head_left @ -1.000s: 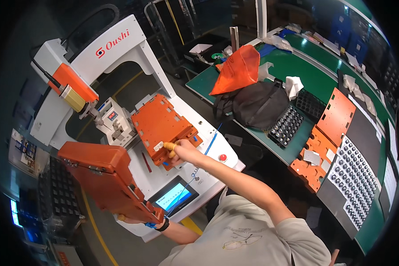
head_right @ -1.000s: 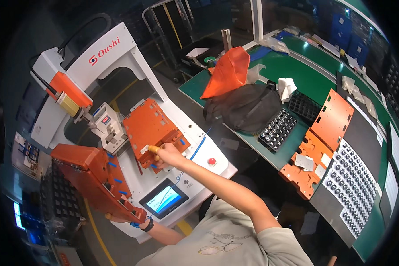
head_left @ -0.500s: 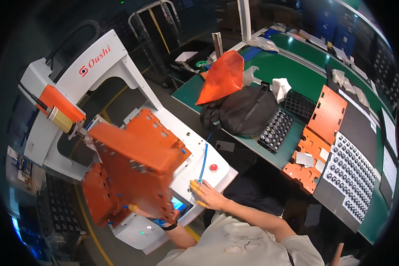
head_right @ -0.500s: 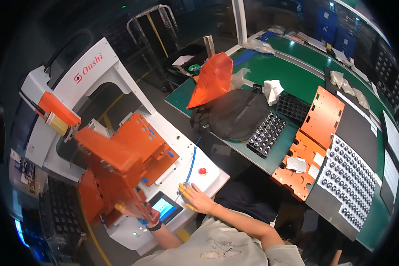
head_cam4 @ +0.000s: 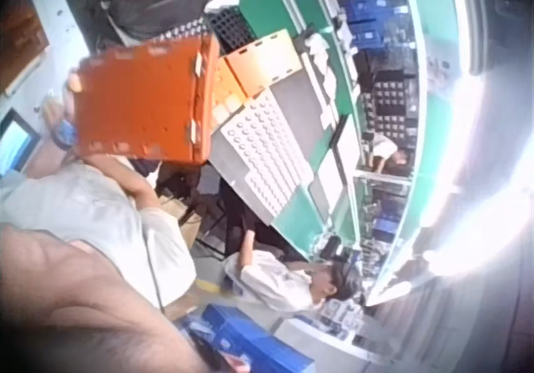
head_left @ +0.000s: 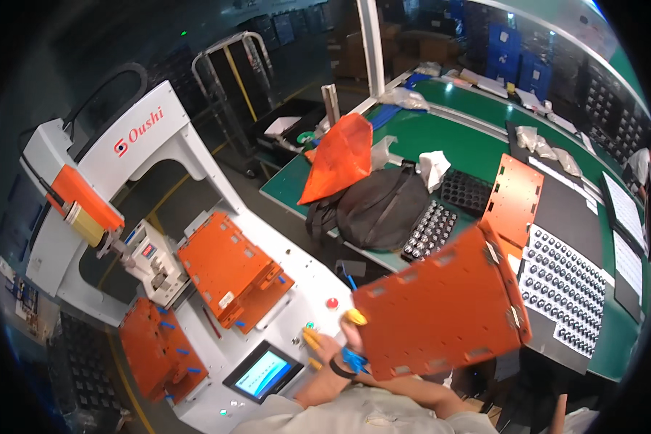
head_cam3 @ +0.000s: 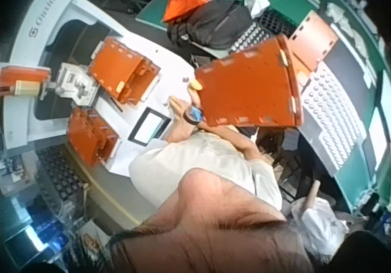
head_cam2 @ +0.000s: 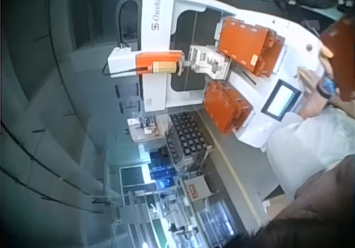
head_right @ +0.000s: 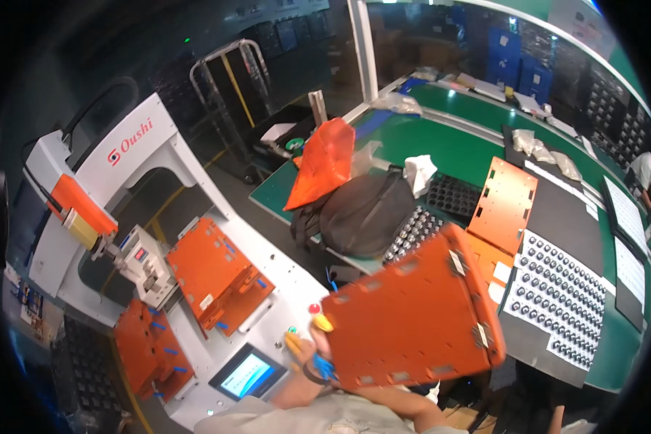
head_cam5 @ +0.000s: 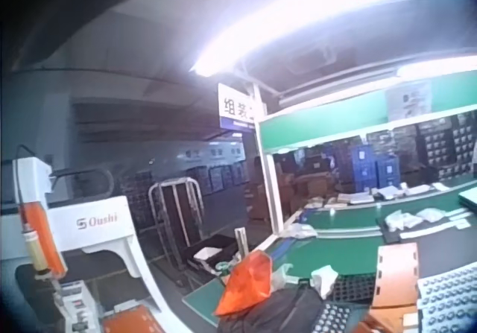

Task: The person places orange trays into a press machine, then removes them and places them on a table. They pick up small white components and place them into the trays, repeating this process multiple times. The person also handles small black components and places them into the trays.

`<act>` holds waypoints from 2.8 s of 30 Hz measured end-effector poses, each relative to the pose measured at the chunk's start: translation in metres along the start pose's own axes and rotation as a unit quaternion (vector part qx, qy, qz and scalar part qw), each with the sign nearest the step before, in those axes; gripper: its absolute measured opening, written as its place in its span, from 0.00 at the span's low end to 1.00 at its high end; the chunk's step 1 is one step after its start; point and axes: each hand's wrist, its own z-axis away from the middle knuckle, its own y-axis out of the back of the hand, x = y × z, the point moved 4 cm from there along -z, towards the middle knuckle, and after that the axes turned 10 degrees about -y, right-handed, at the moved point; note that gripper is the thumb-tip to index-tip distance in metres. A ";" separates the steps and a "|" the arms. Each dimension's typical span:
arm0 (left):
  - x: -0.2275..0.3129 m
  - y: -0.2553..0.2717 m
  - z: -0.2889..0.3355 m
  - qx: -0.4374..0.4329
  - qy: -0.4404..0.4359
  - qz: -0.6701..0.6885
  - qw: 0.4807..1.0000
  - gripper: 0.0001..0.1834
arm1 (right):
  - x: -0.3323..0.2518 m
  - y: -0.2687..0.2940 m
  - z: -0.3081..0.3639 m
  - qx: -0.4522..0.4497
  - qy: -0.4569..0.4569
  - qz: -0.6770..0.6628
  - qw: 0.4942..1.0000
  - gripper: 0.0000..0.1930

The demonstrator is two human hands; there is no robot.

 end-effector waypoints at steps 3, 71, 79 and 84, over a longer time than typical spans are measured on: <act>-0.071 0.010 -0.003 0.065 0.170 0.070 0.981 0.35 | 0.003 -0.007 -0.004 0.028 0.003 -0.045 0.999 0.31; -0.202 -0.006 -0.138 -0.527 -0.037 -0.790 0.311 0.20 | 0.070 0.057 0.233 0.362 -0.344 -0.075 0.863 0.14; -0.204 -0.007 -0.157 -0.509 -0.081 -0.798 0.313 0.18 | 0.079 0.065 0.233 0.352 -0.344 -0.084 0.866 0.14; -0.197 -0.003 -0.166 -0.468 -0.091 -0.802 0.360 0.16 | 0.080 0.080 0.235 0.371 -0.348 -0.088 0.856 0.13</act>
